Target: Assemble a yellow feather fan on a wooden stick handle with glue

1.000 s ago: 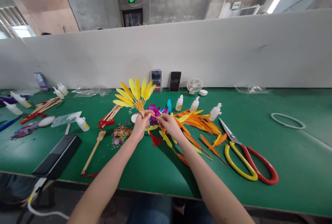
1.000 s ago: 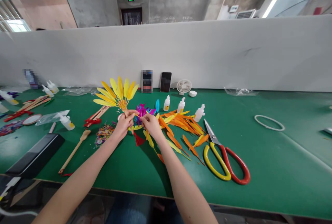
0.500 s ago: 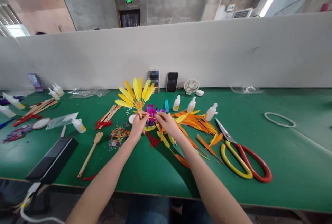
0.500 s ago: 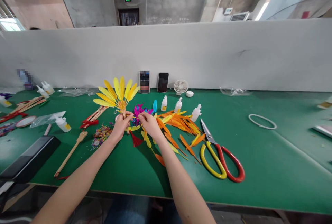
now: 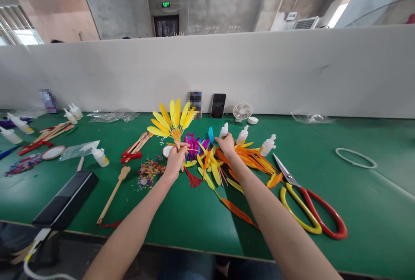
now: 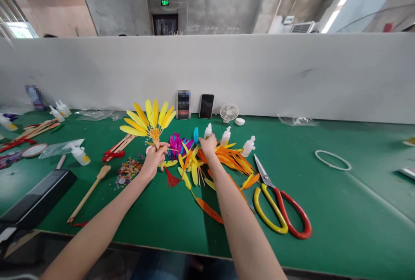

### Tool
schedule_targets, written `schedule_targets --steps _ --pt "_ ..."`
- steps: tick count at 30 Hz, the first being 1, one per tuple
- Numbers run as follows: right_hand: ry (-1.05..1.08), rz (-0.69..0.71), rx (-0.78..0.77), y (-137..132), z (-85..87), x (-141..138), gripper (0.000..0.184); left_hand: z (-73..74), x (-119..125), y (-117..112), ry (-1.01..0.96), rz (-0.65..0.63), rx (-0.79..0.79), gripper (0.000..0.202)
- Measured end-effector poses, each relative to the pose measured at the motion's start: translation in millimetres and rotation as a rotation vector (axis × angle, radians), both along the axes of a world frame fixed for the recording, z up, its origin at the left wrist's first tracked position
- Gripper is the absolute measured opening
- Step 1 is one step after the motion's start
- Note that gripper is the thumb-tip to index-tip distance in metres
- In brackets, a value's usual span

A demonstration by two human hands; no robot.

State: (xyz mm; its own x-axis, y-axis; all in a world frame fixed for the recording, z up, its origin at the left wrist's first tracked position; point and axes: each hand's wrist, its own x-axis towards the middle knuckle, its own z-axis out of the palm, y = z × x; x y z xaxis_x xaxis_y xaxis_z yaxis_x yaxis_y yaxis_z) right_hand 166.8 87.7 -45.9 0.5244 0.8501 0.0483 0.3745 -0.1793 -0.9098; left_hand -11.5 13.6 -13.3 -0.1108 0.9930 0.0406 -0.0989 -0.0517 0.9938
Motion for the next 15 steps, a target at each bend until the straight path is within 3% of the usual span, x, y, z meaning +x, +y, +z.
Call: schedule_targets --steps 4,8,11,15 --pt "0.014 0.031 0.005 4 1.6 6 0.023 0.8 0 0 -0.008 0.010 0.007 0.008" --pt "0.108 0.045 0.083 -5 12.9 7 0.020 3.8 0 -1 -0.006 0.024 0.016 0.009" --pt "0.548 0.179 0.211 -22 26.1 6 0.021 4.6 0 0 0.006 0.033 0.010 0.009" --pt "0.921 0.434 0.161 -50 43.3 3 0.033 5.6 2 0 0.005 0.035 -0.001 0.010"
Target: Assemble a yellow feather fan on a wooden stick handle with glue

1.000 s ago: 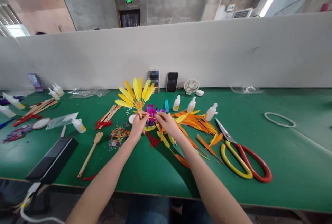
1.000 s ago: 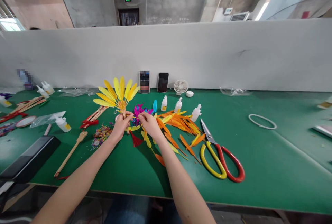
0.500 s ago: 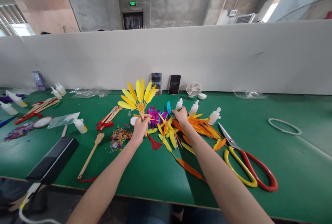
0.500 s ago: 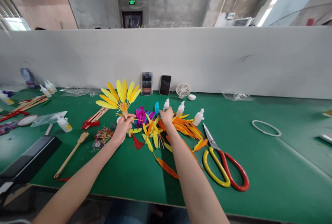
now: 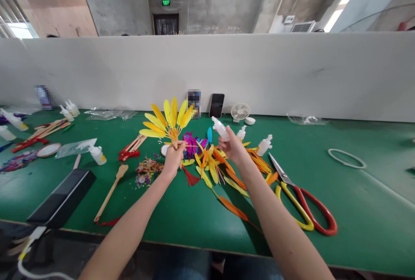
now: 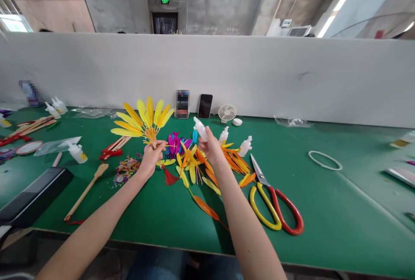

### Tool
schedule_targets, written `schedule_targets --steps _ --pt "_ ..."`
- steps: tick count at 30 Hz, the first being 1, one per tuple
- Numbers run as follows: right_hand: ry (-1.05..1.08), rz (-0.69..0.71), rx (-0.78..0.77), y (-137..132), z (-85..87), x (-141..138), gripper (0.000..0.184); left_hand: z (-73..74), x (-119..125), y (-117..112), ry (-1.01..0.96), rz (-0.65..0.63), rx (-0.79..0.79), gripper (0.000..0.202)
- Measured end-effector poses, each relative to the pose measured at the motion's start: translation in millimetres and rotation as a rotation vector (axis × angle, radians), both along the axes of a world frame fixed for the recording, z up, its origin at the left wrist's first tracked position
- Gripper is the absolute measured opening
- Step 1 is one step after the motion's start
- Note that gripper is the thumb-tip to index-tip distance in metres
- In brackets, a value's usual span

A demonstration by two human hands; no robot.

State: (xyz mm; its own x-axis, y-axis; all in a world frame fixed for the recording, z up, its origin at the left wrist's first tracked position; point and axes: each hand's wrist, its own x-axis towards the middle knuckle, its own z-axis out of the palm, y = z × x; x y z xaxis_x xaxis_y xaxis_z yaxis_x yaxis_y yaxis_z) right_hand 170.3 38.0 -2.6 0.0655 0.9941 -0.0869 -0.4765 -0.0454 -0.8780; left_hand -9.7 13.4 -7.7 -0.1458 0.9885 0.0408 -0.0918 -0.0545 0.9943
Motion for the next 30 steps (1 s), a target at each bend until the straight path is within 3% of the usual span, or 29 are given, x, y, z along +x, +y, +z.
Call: schedule_targets --steps 3,8,12,24,30 --pt "0.153 0.067 0.003 -15 7.2 -4 0.038 1.8 1 -1 -0.012 0.001 -0.017 0.012" --pt "0.342 -0.119 -0.062 -20 4.0 -13 0.034 3.2 2 -1 0.022 -0.043 -0.025 0.010" --pt "0.392 -0.165 -0.078 -19 -0.8 -12 0.028 2.0 2 -2 0.059 -0.076 -0.031 0.008" --pt "0.035 -0.171 0.139 -23 0.1 -22 0.037 1.5 3 -2 0.061 -0.102 -0.024 0.008" --pt "-0.300 -0.252 0.339 -32 3.1 -29 0.031 1.1 4 -2 0.068 -0.122 -0.020 0.009"
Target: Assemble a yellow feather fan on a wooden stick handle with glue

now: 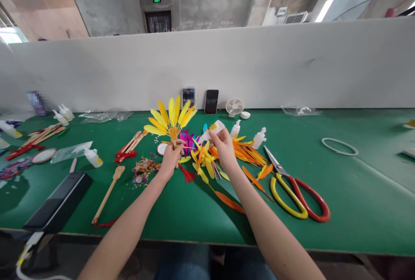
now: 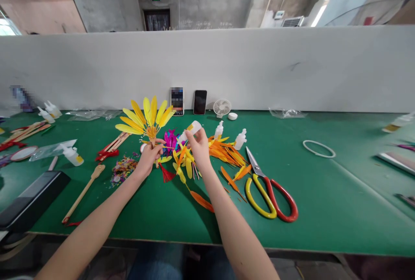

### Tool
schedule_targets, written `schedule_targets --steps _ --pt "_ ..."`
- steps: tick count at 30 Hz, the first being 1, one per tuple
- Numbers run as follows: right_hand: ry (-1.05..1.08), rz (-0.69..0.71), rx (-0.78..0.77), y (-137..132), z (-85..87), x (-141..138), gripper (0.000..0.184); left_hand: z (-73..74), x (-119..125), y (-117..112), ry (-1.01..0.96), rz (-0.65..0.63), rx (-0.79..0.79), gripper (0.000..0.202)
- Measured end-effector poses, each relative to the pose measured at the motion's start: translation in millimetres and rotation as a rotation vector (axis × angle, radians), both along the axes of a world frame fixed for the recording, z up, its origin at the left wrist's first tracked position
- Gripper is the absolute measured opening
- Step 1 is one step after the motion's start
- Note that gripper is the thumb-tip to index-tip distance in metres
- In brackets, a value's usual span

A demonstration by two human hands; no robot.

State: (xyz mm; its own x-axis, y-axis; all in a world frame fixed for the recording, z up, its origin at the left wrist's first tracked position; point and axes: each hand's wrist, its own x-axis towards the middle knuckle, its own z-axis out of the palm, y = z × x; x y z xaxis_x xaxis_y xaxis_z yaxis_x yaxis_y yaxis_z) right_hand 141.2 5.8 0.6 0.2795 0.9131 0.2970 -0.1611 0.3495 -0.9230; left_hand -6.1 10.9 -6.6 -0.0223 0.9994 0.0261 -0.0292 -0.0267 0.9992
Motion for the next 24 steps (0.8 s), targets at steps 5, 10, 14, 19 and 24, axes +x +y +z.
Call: schedule_targets --steps 5,10,14,19,24 --pt "-0.160 -0.093 0.099 -8 -3.0 -14 0.027 1.8 3 -1 0.092 -0.012 0.023 0.007" --pt "-0.321 -0.104 0.112 -13 -4.7 -21 0.024 2.3 5 -5 0.187 -0.023 0.024 0.010" --pt "-0.339 -0.148 0.080 -15 -2.9 -21 0.025 2.7 6 -6 0.143 -0.019 0.014 0.008" --pt "-0.266 -0.127 0.059 -18 -1.2 -23 0.027 3.1 6 -5 0.073 -0.029 0.026 0.007" --pt "-0.207 -0.204 0.025 -19 -1.1 -22 0.026 1.7 4 -5 0.013 -0.028 0.030 0.012"
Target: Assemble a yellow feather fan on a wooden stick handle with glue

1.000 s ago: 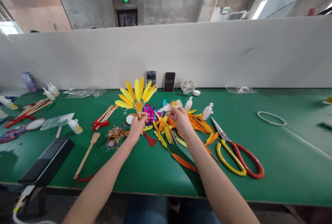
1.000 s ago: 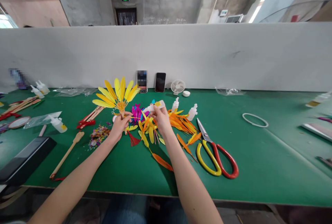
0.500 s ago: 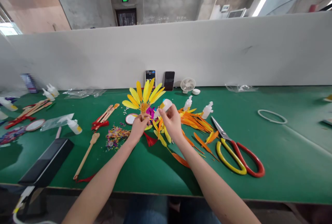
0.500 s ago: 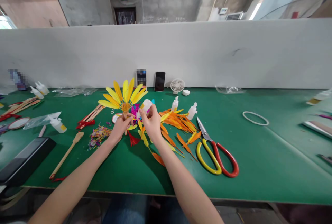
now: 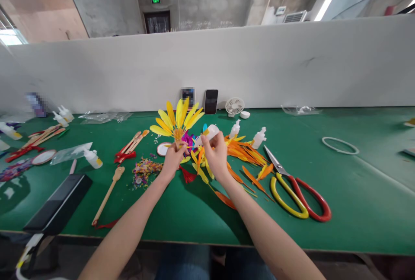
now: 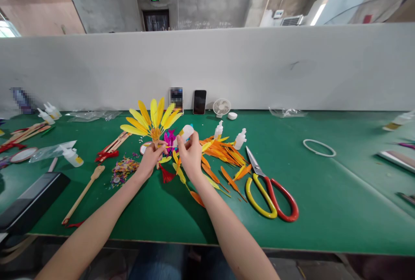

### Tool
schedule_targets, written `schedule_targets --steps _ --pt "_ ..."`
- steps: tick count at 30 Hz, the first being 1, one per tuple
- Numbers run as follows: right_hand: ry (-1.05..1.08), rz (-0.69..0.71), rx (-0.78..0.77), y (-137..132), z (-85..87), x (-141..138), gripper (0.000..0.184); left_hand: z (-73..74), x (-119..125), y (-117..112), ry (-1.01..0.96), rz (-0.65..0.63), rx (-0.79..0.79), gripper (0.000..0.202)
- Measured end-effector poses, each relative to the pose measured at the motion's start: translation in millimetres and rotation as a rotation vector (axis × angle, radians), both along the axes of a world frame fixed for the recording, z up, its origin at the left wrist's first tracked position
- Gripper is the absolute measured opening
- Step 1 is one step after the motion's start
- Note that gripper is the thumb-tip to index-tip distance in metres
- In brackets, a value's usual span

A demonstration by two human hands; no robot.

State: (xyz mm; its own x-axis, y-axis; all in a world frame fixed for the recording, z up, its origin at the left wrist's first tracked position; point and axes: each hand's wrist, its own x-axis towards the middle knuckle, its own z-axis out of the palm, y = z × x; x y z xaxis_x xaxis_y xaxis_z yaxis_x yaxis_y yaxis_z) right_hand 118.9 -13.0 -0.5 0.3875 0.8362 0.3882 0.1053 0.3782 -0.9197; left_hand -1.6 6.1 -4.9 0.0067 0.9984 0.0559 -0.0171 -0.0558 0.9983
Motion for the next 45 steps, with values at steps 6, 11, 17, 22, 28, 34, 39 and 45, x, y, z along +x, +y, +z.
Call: schedule_targets --steps 6,11,17,22,28,34,39,45 --pt "0.218 0.016 -0.136 15 -7.0 14 0.027 -2.8 -2 3 -0.046 0.028 0.026 0.011" --pt "0.317 0.336 -0.381 21 -11.9 17 0.026 -4.6 -2 5 -0.081 0.035 0.050 0.010" --pt "0.399 0.439 -0.468 21 -14.4 10 0.023 0.2 1 0 -0.049 -0.015 0.047 0.006" --pt "0.378 0.446 -0.429 21 -17.0 8 0.022 3.0 2 -2 -0.022 -0.030 0.018 0.007" --pt "0.317 0.415 -0.418 21 -16.7 8 0.023 2.8 1 -2 -0.014 -0.016 0.027 0.011" --pt "0.209 0.392 -0.347 21 -15.3 10 0.020 1.6 1 -2 -0.056 -0.059 0.014 0.017" --pt "0.182 0.362 -0.319 22 -14.9 10 0.023 1.3 1 -1 -0.079 -0.078 -0.016 0.020" --pt "0.180 0.007 -0.155 24 -9.0 19 0.033 1.7 2 -2 -0.066 -0.035 -0.035 0.008"
